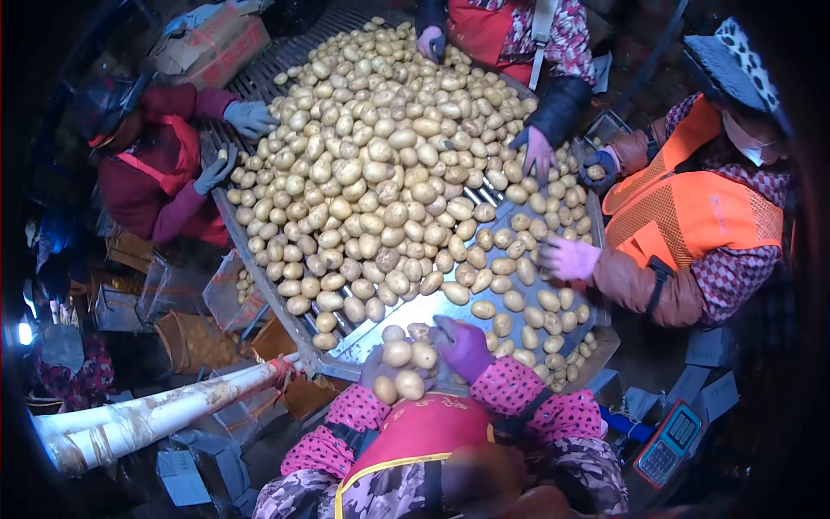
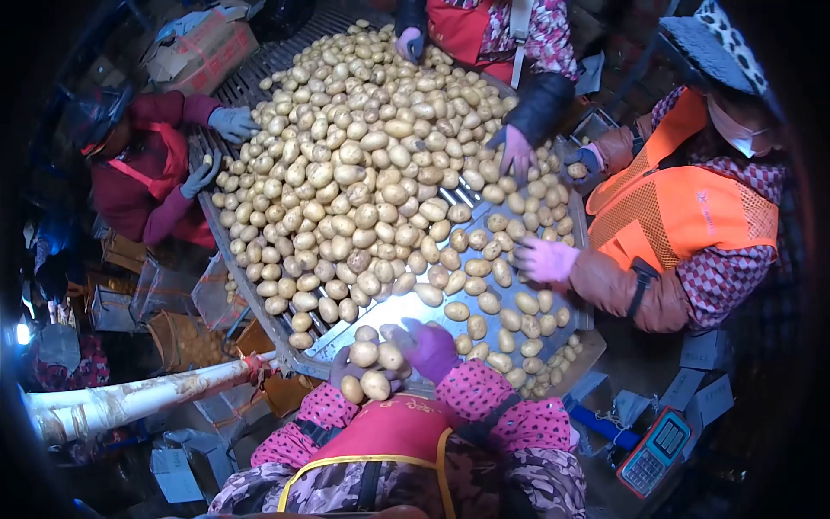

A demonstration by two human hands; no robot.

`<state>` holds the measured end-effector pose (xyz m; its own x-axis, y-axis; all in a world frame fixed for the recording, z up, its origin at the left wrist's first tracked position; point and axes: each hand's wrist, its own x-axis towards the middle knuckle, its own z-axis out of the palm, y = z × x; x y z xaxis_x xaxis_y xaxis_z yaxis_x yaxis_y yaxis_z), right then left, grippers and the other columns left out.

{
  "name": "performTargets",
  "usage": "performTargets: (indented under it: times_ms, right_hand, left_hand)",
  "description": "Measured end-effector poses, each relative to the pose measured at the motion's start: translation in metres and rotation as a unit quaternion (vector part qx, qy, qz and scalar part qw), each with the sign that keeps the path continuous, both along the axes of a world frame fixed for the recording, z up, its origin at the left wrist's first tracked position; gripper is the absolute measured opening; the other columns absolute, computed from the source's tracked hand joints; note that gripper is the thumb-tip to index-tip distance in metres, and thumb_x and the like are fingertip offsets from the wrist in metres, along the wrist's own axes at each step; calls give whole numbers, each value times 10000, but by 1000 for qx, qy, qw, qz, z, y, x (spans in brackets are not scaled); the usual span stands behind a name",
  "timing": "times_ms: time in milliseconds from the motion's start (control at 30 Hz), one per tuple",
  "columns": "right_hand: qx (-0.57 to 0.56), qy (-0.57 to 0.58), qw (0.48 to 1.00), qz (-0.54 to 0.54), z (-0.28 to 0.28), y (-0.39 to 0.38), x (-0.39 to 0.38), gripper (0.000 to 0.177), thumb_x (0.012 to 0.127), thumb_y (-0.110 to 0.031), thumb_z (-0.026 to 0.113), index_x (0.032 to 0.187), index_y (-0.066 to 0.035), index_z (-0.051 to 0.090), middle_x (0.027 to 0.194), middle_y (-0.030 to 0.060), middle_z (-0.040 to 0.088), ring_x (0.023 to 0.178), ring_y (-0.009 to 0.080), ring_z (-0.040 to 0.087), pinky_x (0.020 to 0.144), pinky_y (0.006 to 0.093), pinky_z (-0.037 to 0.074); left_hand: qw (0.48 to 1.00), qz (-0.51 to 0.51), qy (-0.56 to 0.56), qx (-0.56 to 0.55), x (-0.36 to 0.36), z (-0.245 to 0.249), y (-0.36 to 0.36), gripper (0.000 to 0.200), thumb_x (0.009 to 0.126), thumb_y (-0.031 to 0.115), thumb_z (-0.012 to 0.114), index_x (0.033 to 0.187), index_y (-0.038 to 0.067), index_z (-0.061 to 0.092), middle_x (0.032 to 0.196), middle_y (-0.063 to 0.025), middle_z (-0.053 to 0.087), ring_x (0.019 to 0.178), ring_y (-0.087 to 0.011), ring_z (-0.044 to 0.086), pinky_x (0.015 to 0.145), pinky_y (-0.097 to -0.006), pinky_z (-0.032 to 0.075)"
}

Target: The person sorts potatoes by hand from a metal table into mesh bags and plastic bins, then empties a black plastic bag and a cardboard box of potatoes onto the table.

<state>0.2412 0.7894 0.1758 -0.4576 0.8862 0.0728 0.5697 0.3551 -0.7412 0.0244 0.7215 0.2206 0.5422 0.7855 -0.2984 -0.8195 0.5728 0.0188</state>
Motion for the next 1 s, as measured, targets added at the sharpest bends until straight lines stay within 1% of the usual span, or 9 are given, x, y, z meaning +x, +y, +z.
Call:
performTargets:
  times_ms: [133,233,267,333,433,600,667,800,1000]
  right_hand:
    - [179,-150,970,-67,-3,48,3,519,866,-251,746,1370,-179,649,1318,159,667,1150,347,663,922,536,519]
    - [152,-268,951,-34,-42,76,14,451,849,-204,724,1295,-238,676,1366,103,633,1256,311,605,941,557,482]
    - [71,-271,960,-3,-54,92,20,433,857,-216,699,1290,-226,678,1345,112,618,1193,324,595,882,548,461]
    - [50,-279,959,6,-32,103,22,461,851,-206,732,1309,-205,682,1283,127,668,1125,343,649,858,543,498]
    - [-89,-101,989,-56,-15,121,19,468,855,-218,749,1317,-167,692,1189,175,718,1061,387,702,868,526,554]
    - [89,79,993,-19,44,200,-2,493,857,-106,708,1344,-44,656,1226,221,695,1125,432,667,1006,497,542]
    - [208,71,976,6,63,259,-29,399,839,-109,663,1233,-64,713,1173,198,718,1082,424,671,955,520,545]
    - [98,-25,994,51,75,323,-92,591,803,-275,777,1350,-72,678,1351,184,682,1209,427,640,1072,485,530]
    - [93,-175,975,101,37,237,-115,649,783,-377,824,1379,-164,677,1340,142,678,1151,364,672,970,501,551]
  left_hand:
    - [996,65,-7,52,-6,-19,-4,561,1055,540,424,1377,86,490,1403,-190,577,1374,-444,453,1120,-625,384]
    - [987,61,150,-6,-22,-33,-8,618,1066,549,361,1414,57,495,1439,-178,555,1396,-417,450,1163,-611,353]
    - [967,81,216,-110,-28,-51,-8,660,1083,541,312,1478,43,489,1492,-174,525,1414,-404,444,1204,-595,330]
    - [959,89,268,-27,-38,-70,-10,722,1087,566,265,1557,47,440,1565,-181,470,1465,-392,414,1240,-559,316]
    - [954,170,151,-193,-36,-9,9,462,1129,347,350,1390,26,556,1286,-165,593,1182,-346,598,984,-543,539]
    - [941,151,273,-130,-50,-32,4,455,1118,355,373,1364,28,571,1298,-164,614,1139,-346,623,978,-524,536]
    - [942,152,268,-130,-52,-44,1,474,1117,373,366,1377,30,565,1318,-166,607,1164,-352,610,1000,-529,520]
    - [942,144,277,-120,-56,-67,-4,511,1115,409,353,1404,36,552,1358,-170,593,1214,-364,583,1044,-538,489]
    - [945,115,283,-116,-62,-88,-8,568,1112,462,333,1443,45,532,1419,-175,571,1289,-382,543,1110,-551,442]
